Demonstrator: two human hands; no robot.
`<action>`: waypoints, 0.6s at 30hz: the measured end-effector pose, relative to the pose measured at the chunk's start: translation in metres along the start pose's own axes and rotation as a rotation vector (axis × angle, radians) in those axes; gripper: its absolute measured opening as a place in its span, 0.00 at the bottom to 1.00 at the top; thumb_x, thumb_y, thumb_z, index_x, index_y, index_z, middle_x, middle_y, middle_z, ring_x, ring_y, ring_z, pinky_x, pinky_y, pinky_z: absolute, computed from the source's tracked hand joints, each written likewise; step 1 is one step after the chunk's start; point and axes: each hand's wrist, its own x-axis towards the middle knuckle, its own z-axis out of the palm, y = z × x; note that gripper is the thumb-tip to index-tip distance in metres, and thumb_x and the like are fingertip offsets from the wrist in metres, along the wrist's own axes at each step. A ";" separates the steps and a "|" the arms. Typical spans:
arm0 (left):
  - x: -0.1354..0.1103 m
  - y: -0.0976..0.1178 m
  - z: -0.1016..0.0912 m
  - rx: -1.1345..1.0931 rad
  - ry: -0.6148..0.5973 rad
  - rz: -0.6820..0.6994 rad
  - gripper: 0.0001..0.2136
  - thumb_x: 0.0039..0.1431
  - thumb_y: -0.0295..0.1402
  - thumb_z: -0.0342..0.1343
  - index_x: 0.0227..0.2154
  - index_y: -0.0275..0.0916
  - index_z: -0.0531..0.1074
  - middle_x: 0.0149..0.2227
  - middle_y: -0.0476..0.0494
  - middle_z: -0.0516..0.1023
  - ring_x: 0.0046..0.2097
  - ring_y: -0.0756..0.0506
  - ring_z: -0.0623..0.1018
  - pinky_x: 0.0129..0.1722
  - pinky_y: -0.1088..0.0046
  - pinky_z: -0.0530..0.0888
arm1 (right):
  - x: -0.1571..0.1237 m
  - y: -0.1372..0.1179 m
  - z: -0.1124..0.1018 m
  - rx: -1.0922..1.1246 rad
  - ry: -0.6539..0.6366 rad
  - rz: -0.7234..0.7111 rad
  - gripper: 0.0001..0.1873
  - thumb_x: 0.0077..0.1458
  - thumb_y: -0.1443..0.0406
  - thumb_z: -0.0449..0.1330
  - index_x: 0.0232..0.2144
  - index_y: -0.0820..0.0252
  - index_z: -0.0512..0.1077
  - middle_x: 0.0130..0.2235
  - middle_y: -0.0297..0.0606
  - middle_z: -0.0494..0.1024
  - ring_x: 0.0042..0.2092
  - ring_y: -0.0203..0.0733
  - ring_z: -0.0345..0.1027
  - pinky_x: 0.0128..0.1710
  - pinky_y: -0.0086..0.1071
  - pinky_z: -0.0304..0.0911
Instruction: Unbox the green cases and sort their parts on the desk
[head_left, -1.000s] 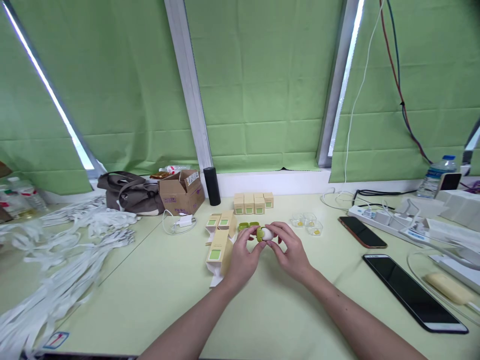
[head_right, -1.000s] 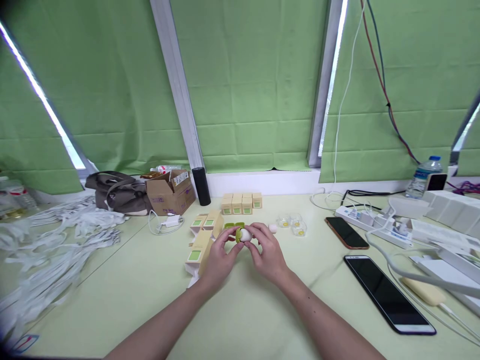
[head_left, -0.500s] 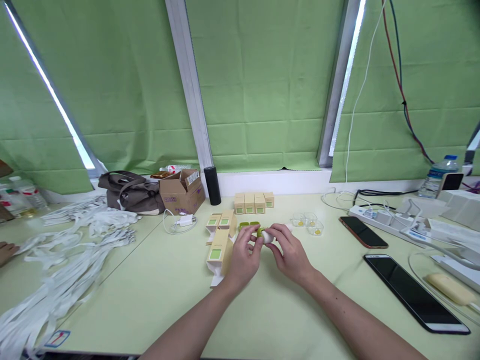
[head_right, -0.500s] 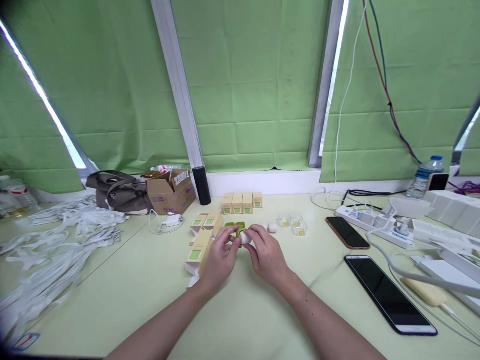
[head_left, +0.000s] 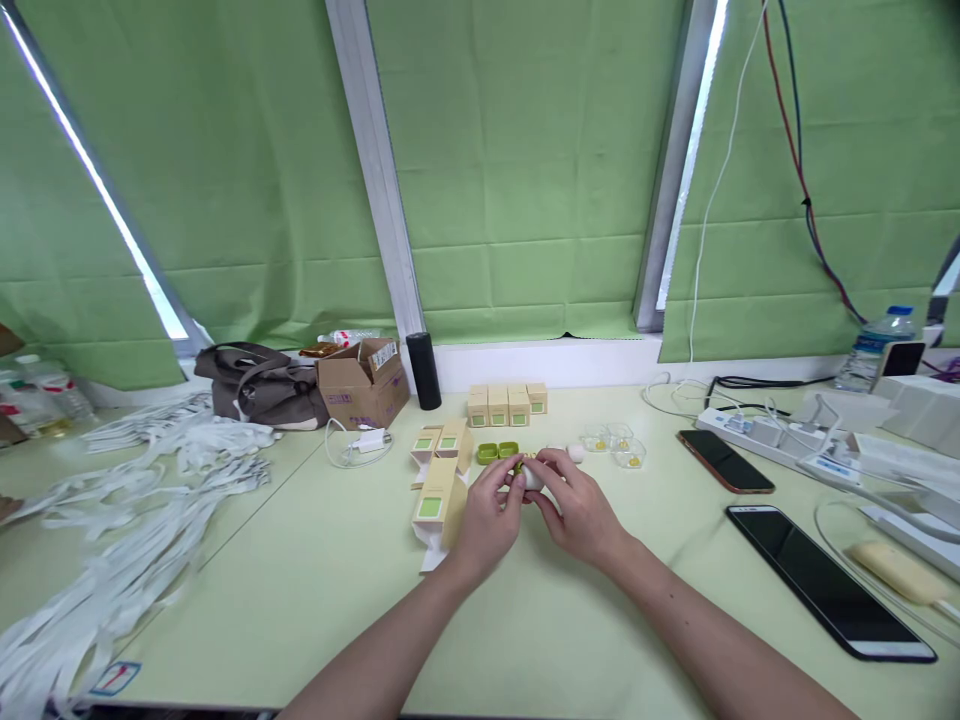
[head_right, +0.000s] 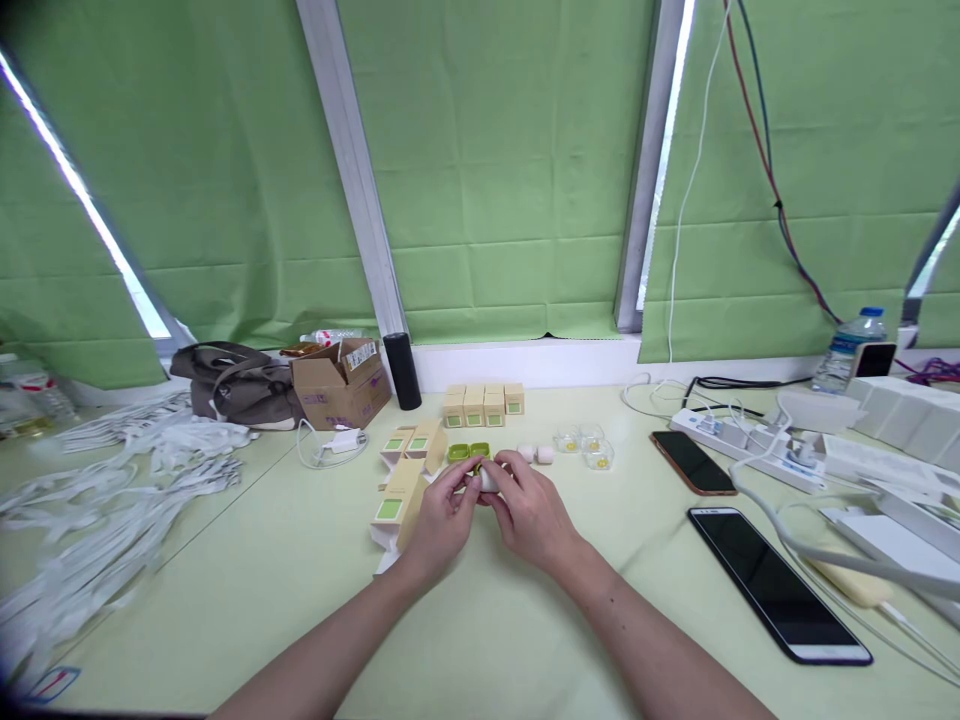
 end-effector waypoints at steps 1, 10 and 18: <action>0.000 -0.001 0.000 0.007 0.000 0.002 0.19 0.72 0.44 0.54 0.58 0.40 0.75 0.57 0.34 0.76 0.50 0.41 0.81 0.44 0.60 0.86 | 0.000 0.000 0.000 -0.004 0.001 0.000 0.25 0.70 0.69 0.53 0.66 0.55 0.62 0.53 0.51 0.73 0.49 0.51 0.75 0.41 0.42 0.76; 0.001 0.000 0.002 -0.007 -0.006 0.024 0.19 0.73 0.43 0.52 0.59 0.41 0.75 0.56 0.35 0.77 0.45 0.43 0.82 0.42 0.61 0.87 | 0.000 0.002 0.002 -0.100 0.005 -0.025 0.26 0.69 0.71 0.50 0.67 0.56 0.62 0.54 0.53 0.75 0.48 0.52 0.76 0.41 0.43 0.76; 0.004 -0.003 0.006 -0.021 0.039 -0.001 0.16 0.73 0.38 0.49 0.55 0.41 0.77 0.54 0.37 0.79 0.42 0.45 0.83 0.43 0.61 0.86 | 0.003 -0.004 0.011 -0.158 0.031 -0.025 0.28 0.67 0.73 0.49 0.67 0.59 0.61 0.56 0.55 0.74 0.51 0.55 0.75 0.44 0.45 0.76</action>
